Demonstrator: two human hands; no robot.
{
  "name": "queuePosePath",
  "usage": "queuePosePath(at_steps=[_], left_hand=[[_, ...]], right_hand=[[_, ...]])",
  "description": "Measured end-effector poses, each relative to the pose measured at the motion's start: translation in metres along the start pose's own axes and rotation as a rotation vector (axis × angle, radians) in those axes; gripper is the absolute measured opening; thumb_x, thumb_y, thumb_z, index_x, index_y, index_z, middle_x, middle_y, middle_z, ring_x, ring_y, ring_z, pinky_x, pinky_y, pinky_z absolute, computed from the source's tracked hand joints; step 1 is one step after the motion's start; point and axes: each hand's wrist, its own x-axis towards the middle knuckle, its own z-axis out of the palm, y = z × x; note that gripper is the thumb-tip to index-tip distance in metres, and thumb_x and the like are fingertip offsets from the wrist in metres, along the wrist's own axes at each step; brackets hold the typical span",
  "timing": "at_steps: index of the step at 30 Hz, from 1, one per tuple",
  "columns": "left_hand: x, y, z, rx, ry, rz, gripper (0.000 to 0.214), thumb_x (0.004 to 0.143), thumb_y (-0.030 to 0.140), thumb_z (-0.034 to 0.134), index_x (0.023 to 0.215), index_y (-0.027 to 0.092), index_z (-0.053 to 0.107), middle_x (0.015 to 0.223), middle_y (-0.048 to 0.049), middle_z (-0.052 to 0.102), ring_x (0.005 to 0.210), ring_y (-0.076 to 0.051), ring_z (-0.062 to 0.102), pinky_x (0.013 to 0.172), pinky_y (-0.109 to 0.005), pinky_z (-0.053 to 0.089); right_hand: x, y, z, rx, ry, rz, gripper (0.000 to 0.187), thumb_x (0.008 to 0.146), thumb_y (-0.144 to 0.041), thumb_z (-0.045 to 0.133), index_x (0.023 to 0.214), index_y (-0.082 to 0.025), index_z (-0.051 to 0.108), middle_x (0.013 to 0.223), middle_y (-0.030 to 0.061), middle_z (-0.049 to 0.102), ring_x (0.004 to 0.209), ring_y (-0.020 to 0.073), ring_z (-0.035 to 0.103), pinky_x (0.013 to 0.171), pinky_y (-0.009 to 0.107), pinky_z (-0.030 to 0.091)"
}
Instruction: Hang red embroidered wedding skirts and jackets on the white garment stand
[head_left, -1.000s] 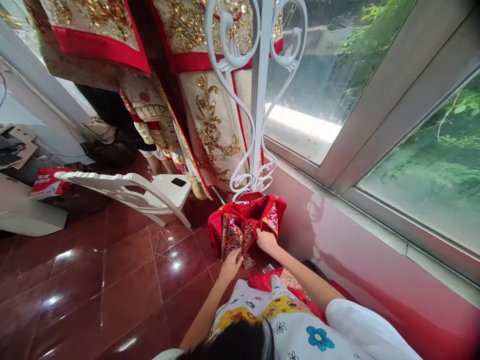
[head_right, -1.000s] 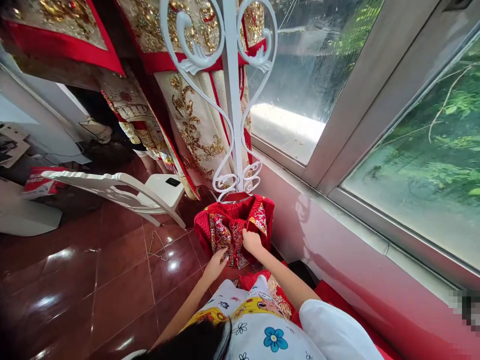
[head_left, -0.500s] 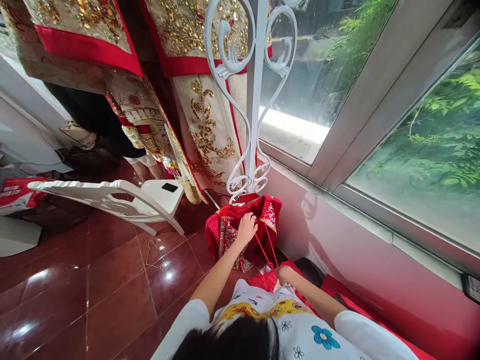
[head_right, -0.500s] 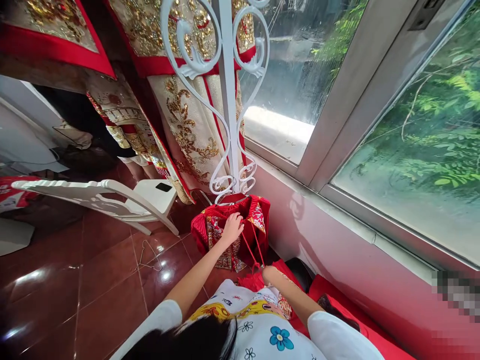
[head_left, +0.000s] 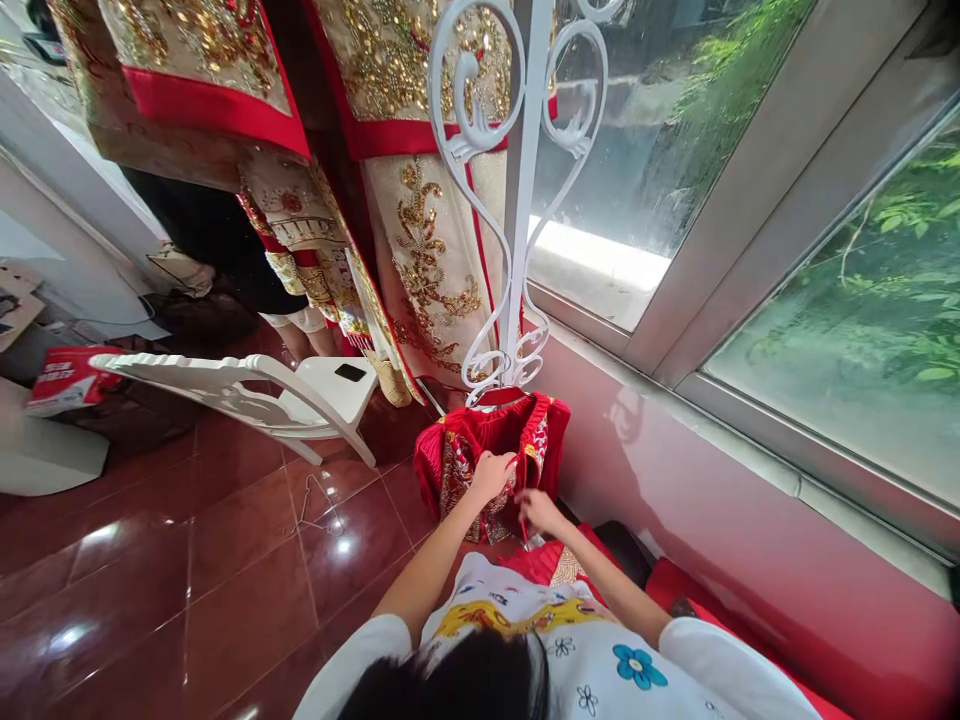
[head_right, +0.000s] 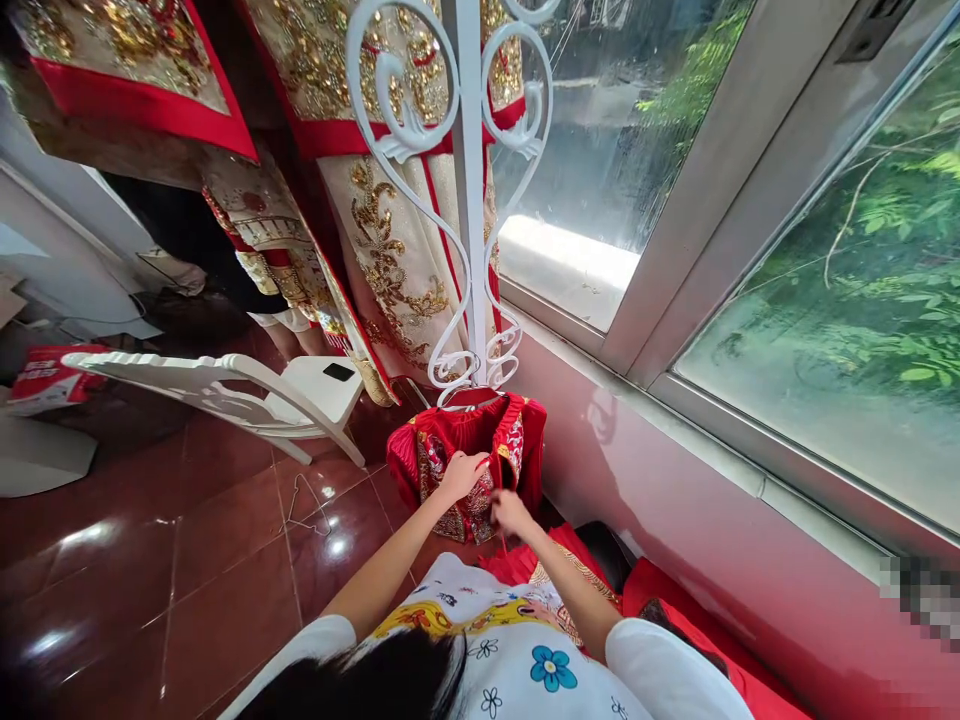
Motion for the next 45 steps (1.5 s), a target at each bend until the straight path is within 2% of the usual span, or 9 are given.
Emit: queuePosePath(at_steps=[5,9,12,17,22,25,29,38,45], left_hand=[[-0.005,0.007,-0.010,-0.015,-0.020,0.022,0.034,0.094,0.025,0.032,0.108,0.020,0.063,0.096,-0.0071,0.071,0.084,-0.019,0.065,0.083,-0.032,0.036],[-0.010,0.011,-0.018,-0.014,-0.039,0.030,0.033,0.094,0.025,0.033,0.102,0.020,0.065,0.095,-0.0072,0.071,0.084,-0.020,0.065,0.083,-0.032,0.037],[-0.012,0.013,-0.023,-0.015,-0.055,0.026,0.034,0.095,0.025,0.032,0.099,0.019,0.065,0.093,-0.0079,0.071,0.085,-0.020,0.065,0.083,-0.033,0.037],[-0.015,0.018,-0.036,-0.011,-0.078,0.013,0.032,0.093,0.024,0.034,0.093,0.017,0.066,0.090,-0.0108,0.071,0.087,-0.022,0.066,0.084,-0.034,0.038],[-0.019,0.014,-0.070,-0.037,-0.059,-0.015,0.034,0.094,0.024,0.031,0.098,0.017,0.064,0.091,-0.0117,0.070,0.088,-0.022,0.065,0.086,-0.034,0.039],[-0.017,0.007,-0.084,-0.095,-0.091,0.012,0.033,0.093,0.027,0.033,0.099,0.021,0.065,0.096,-0.0083,0.071,0.091,-0.021,0.064,0.086,-0.031,0.040],[-0.011,0.001,-0.079,-0.200,-0.173,0.063,0.032,0.091,0.028,0.036,0.100,0.022,0.067,0.100,-0.0048,0.070,0.091,-0.018,0.063,0.080,-0.026,0.043],[-0.002,0.001,-0.066,-0.313,-0.281,0.144,0.034,0.090,0.026,0.036,0.104,0.021,0.067,0.106,-0.0042,0.069,0.091,-0.016,0.062,0.080,-0.023,0.044],[-0.004,0.012,-0.071,-0.193,-0.266,0.080,0.031,0.089,0.025,0.038,0.097,0.023,0.069,0.100,-0.0055,0.071,0.093,-0.020,0.062,0.085,-0.030,0.042]], right_hand=[[0.033,-0.017,-0.024,-0.104,0.120,-0.115,0.022,0.090,-0.019,0.042,0.100,-0.015,0.061,0.091,0.0086,0.066,0.082,0.0164,0.063,0.073,0.026,0.044],[0.038,-0.022,-0.036,-0.171,0.126,-0.213,0.020,0.086,-0.016,0.046,0.080,-0.014,0.064,0.086,0.0112,0.066,0.086,0.0204,0.061,0.075,0.028,0.041],[0.041,-0.021,-0.039,-0.161,0.089,-0.273,0.016,0.081,-0.016,0.052,0.069,-0.015,0.063,0.074,0.0068,0.065,0.077,0.0178,0.060,0.071,0.025,0.040],[0.042,-0.012,-0.028,-0.077,0.118,-0.296,0.022,0.081,-0.017,0.049,0.061,-0.016,0.058,0.065,0.0037,0.062,0.066,0.0145,0.056,0.066,0.023,0.040],[0.021,0.004,-0.007,0.066,0.080,-0.253,0.026,0.075,-0.018,0.053,0.049,-0.017,0.049,0.049,0.0012,0.055,0.051,0.0121,0.052,0.055,0.022,0.039],[0.015,0.003,-0.002,0.205,0.064,-0.254,0.027,0.082,-0.029,0.045,0.059,-0.017,0.052,0.051,0.0007,0.055,0.045,0.0107,0.048,0.047,0.021,0.038],[0.024,-0.010,-0.011,0.342,0.127,-0.305,0.023,0.080,-0.039,0.050,0.080,-0.017,0.056,0.070,0.0015,0.060,0.057,0.0113,0.051,0.052,0.022,0.041],[0.036,-0.009,-0.034,0.500,-0.028,-0.271,0.029,0.068,-0.042,0.055,0.055,-0.017,0.050,0.046,-0.0034,0.046,0.041,0.0074,0.037,0.042,0.020,0.027],[0.038,0.002,-0.014,0.601,-0.059,-0.160,0.032,0.067,-0.045,0.045,0.051,-0.021,0.032,0.042,-0.0083,0.028,0.037,0.0041,0.019,0.038,0.019,0.016]])
